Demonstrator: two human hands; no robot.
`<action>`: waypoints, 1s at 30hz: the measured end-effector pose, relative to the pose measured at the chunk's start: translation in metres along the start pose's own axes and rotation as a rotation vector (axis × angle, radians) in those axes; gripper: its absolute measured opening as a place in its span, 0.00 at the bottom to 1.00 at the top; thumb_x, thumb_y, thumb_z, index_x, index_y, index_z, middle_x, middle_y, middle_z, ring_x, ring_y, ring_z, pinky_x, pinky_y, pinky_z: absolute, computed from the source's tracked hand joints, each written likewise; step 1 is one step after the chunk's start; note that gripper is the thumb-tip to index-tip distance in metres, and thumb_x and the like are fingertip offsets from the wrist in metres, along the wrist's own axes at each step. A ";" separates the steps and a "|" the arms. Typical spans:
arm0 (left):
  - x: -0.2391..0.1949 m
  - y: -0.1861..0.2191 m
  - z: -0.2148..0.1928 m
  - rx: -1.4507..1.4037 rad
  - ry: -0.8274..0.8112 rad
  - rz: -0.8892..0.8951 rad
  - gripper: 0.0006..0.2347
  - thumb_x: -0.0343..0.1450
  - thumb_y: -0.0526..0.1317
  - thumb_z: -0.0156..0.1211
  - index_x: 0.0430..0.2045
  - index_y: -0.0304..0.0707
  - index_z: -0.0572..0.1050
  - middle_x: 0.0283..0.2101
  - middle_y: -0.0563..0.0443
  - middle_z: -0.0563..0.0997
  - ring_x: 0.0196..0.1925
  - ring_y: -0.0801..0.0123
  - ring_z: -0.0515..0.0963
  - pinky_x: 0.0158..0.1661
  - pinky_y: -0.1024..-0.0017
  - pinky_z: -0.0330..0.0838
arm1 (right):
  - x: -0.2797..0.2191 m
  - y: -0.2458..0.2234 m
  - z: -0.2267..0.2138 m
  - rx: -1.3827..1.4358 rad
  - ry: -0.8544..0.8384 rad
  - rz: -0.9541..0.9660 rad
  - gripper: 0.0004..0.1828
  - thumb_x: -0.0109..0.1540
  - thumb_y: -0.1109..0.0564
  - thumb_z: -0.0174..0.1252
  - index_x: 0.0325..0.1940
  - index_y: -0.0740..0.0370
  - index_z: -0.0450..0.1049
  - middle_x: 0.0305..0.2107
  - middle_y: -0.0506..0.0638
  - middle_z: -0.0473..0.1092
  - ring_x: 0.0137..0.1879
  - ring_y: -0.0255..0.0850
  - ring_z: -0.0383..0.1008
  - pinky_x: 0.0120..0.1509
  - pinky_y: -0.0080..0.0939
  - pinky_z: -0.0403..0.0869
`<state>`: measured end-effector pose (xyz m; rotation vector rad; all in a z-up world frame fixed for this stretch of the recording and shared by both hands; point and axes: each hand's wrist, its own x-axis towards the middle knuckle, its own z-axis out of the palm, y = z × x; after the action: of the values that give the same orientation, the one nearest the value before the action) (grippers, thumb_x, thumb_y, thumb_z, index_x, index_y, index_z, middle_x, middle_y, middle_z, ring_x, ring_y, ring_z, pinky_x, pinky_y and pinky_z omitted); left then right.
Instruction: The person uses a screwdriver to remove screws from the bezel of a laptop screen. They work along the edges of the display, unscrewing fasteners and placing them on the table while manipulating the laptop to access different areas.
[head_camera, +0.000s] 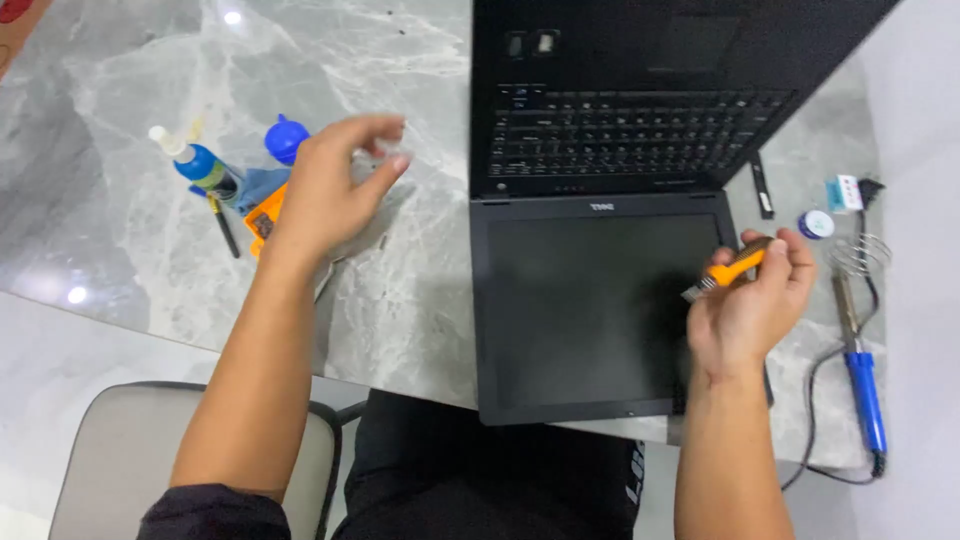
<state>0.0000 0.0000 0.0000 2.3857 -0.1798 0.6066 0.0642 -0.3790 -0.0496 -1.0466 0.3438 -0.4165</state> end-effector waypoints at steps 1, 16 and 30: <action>0.005 0.004 0.009 -0.010 -0.005 0.011 0.12 0.69 0.37 0.58 0.46 0.35 0.74 0.44 0.51 0.79 0.38 0.65 0.76 0.45 0.66 0.66 | 0.004 -0.007 -0.007 0.000 0.011 -0.010 0.03 0.66 0.58 0.45 0.43 0.52 0.65 0.32 0.52 0.68 0.30 0.40 0.66 0.32 0.32 0.68; 0.054 -0.015 0.130 -0.538 0.066 -0.101 0.22 0.76 0.53 0.36 0.49 0.32 0.70 0.52 0.45 0.74 0.55 0.70 0.68 0.56 0.71 0.60 | -0.062 -0.084 -0.158 -0.512 0.028 0.344 0.12 0.64 0.57 0.46 0.47 0.67 0.68 0.15 0.46 0.48 0.19 0.38 0.52 0.23 0.34 0.53; 0.120 -0.039 0.110 -0.996 0.156 0.156 0.15 0.79 0.48 0.54 0.54 0.41 0.64 0.55 0.47 0.70 0.57 0.62 0.69 0.61 0.61 0.67 | -0.166 -0.078 -0.082 -0.249 0.100 1.074 0.16 0.62 0.61 0.42 0.52 0.69 0.66 0.51 0.65 0.71 0.11 0.32 0.42 0.14 0.27 0.42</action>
<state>0.1588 -0.0361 -0.0404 1.3672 -0.4748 0.5826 -0.1313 -0.3941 -0.0053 -0.9344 0.9916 0.5538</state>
